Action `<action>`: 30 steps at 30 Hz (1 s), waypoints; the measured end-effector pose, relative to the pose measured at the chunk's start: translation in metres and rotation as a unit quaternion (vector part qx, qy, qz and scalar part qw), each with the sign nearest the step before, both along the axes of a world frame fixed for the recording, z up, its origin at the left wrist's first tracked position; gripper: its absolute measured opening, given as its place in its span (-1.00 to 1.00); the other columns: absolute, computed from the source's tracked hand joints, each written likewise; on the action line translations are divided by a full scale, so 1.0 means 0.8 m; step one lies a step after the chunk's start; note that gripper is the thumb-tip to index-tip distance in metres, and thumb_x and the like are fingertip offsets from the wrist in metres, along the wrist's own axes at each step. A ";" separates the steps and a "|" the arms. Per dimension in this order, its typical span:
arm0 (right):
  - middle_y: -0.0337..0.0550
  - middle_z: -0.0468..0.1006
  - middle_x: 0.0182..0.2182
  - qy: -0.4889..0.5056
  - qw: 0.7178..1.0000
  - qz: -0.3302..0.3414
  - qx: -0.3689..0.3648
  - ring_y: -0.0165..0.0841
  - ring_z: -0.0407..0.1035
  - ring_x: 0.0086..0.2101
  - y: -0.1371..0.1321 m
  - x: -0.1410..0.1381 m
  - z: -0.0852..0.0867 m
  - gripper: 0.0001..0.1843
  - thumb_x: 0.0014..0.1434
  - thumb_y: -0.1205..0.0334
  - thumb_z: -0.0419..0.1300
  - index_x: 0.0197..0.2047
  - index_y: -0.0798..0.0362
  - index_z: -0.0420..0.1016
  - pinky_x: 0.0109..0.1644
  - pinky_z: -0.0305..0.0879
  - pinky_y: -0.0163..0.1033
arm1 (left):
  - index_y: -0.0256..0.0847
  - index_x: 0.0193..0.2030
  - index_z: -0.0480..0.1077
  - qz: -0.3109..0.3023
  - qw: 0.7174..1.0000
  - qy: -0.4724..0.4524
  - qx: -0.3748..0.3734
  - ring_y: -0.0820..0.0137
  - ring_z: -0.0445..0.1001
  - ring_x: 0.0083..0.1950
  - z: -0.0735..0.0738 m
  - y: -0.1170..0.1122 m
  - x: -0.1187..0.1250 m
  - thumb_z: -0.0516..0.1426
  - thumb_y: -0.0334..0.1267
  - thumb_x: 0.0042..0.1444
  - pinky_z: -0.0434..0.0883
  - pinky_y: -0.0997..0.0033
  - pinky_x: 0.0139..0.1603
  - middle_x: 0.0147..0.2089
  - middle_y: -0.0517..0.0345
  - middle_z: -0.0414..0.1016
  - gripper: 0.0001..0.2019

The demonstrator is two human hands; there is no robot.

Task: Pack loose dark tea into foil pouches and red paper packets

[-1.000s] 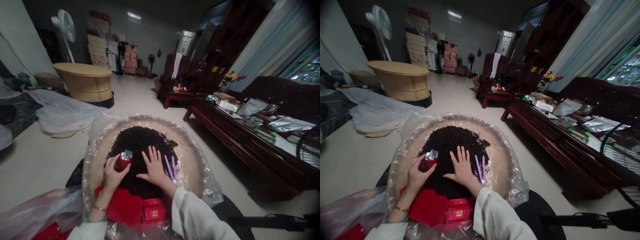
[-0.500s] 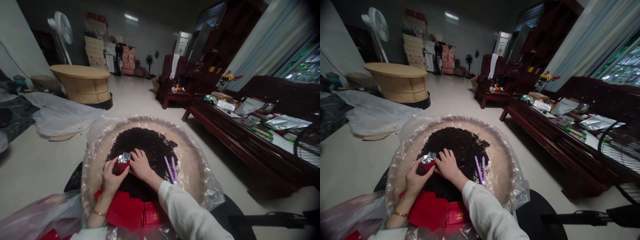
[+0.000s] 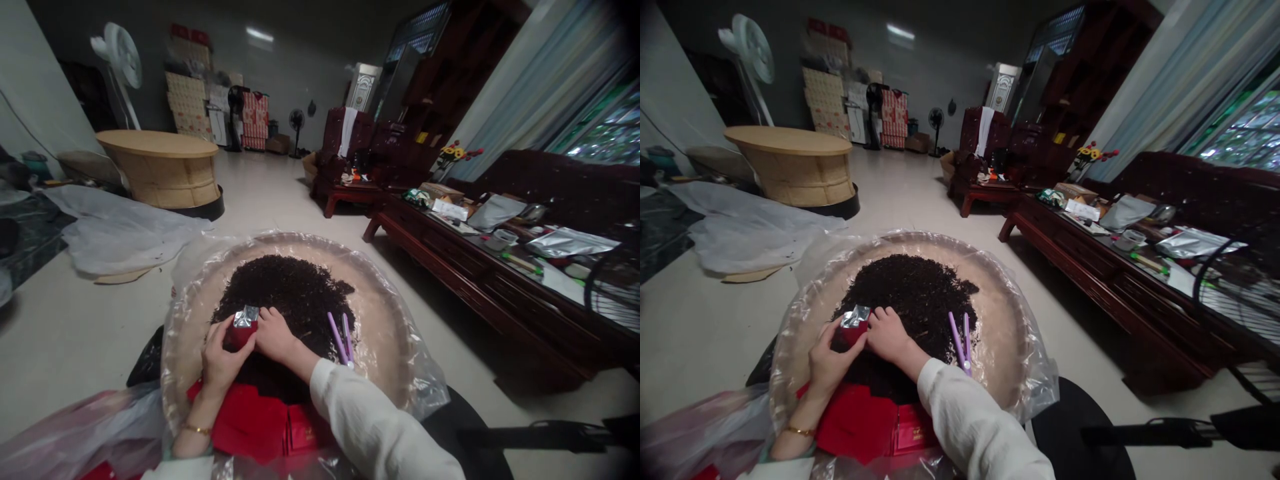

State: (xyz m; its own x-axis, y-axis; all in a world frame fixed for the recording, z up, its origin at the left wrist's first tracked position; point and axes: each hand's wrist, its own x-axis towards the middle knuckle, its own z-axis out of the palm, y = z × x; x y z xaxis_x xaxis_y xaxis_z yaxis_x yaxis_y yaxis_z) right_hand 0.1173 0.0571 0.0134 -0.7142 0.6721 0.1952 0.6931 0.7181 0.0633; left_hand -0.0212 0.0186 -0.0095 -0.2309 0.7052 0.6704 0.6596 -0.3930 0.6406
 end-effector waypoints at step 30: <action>-0.05 0.62 -0.36 0.852 0.218 -0.167 -0.445 -0.29 0.51 -0.38 0.013 0.082 0.034 -0.47 0.27 -0.13 -0.15 -0.29 0.07 0.49 -0.34 0.43 -0.18 | -0.23 -0.03 0.40 -0.058 0.997 0.033 -0.028 0.39 0.44 -0.37 0.001 -0.007 0.012 0.23 -0.06 0.02 0.45 0.40 -0.36 -0.27 0.11 0.43 -0.59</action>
